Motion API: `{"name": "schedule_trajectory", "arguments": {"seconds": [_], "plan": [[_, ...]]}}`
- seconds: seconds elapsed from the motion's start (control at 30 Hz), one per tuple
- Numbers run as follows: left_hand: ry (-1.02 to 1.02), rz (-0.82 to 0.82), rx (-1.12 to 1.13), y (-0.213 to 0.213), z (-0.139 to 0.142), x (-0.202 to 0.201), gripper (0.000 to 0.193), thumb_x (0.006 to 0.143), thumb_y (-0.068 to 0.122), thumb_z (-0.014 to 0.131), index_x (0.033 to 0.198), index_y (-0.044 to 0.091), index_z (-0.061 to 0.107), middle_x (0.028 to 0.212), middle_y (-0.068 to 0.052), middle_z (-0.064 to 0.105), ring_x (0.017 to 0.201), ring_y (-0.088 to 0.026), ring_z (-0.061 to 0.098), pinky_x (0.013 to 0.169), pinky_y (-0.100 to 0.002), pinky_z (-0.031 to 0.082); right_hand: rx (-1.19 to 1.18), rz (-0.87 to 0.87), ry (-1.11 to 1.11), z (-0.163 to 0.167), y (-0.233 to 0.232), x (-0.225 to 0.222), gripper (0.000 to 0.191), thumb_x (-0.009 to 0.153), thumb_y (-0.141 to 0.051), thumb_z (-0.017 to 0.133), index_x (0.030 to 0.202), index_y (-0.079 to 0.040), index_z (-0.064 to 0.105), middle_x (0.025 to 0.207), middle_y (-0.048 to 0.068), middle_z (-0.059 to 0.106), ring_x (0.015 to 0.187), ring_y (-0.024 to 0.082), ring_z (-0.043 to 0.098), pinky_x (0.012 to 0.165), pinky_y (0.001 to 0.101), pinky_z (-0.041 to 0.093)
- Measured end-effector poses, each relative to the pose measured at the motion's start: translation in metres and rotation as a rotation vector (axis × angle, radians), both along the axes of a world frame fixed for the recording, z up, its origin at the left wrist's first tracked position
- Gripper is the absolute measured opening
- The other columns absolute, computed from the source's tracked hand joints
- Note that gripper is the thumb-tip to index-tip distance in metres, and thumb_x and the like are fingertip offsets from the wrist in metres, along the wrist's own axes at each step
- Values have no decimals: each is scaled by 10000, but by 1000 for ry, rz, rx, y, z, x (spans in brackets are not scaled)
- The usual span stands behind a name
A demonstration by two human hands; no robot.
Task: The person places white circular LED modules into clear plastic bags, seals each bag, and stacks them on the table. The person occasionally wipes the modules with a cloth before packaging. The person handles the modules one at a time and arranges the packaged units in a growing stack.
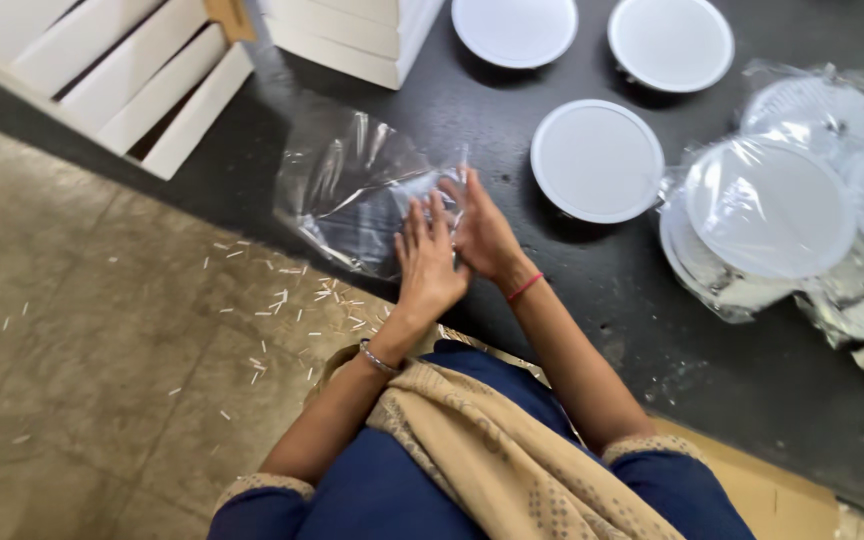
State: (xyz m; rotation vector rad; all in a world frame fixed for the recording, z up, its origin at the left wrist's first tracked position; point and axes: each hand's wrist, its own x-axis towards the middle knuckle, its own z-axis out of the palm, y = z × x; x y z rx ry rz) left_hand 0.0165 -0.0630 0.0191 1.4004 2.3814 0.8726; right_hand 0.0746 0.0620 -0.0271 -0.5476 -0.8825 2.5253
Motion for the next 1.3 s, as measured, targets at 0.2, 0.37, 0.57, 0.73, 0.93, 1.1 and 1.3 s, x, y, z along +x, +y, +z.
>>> {"name": "schedule_trajectory", "arguments": {"seconds": [0.2, 0.37, 0.57, 0.73, 0.93, 1.1, 1.3], "plan": [[102, 63, 188, 9, -27, -27, 519, 936, -31, 529, 1454, -33, 491, 1465, -223, 565, 1385, -363, 518, 1161, -466, 402, 985, -150, -712, 14, 2, 43, 489, 1021, -389, 662, 1420, -111, 709, 1368, 132, 699, 1231, 319, 721, 1092, 418, 586], [117, 73, 272, 3, -25, -41, 388, 981, -3, 522, 1358, -63, 588, 1365, -237, 637, 1300, -374, 589, 1111, -426, 452, 2093, -647, -1123, 39, 48, 82, 627, 744, -214, 771, 1290, 38, 592, 1262, 278, 637, 1149, 430, 607, 949, 492, 473], [144, 80, 331, 2, -15, -42, 355, 1014, 49, 538, 1344, -67, 597, 1353, -236, 647, 1294, -369, 598, 1109, -427, 458, 1999, -555, -1023, 50, 89, 105, 267, 1049, -60, 602, 1302, 25, 606, 1154, 216, 687, 1018, 383, 667, 846, 458, 551], [172, 64, 367, 2, -10, -43, 376, 1023, -1, 488, 1381, -50, 590, 1388, -225, 640, 1319, -354, 604, 1158, -416, 451, 1434, -823, -678, 75, 129, 171, 235, 1173, -108, 547, 1263, 24, 720, 1031, 84, 748, 865, 182, 681, 742, 350, 544], [59, 1, 372, 4, 4, -31, 400, 1039, 107, 501, 1400, -51, 570, 1409, -231, 617, 1333, -367, 564, 1144, -430, 419, 324, -526, -210, 24, 86, 165, 256, 1053, -98, 581, 1213, 83, 663, 1107, 115, 724, 982, 182, 705, 911, 302, 586], [-144, -49, 383, 1, 11, -19, 402, 1091, 160, 470, 1431, -41, 543, 1463, -246, 565, 1404, -376, 509, 1175, -413, 409, 243, -435, -203, 3, 37, 143, 298, 1057, -91, 541, 1282, 84, 630, 1138, 124, 726, 995, 184, 701, 914, 316, 566], [46, -78, 273, 3, 4, -2, 440, 1075, 189, 450, 1438, -48, 528, 1516, -220, 523, 1463, -364, 421, 1220, -455, 299, 99, -464, -185, -9, 6, 134, 324, 1037, -106, 522, 1313, 49, 590, 1133, 104, 727, 968, 168, 716, 887, 320, 587]]}}
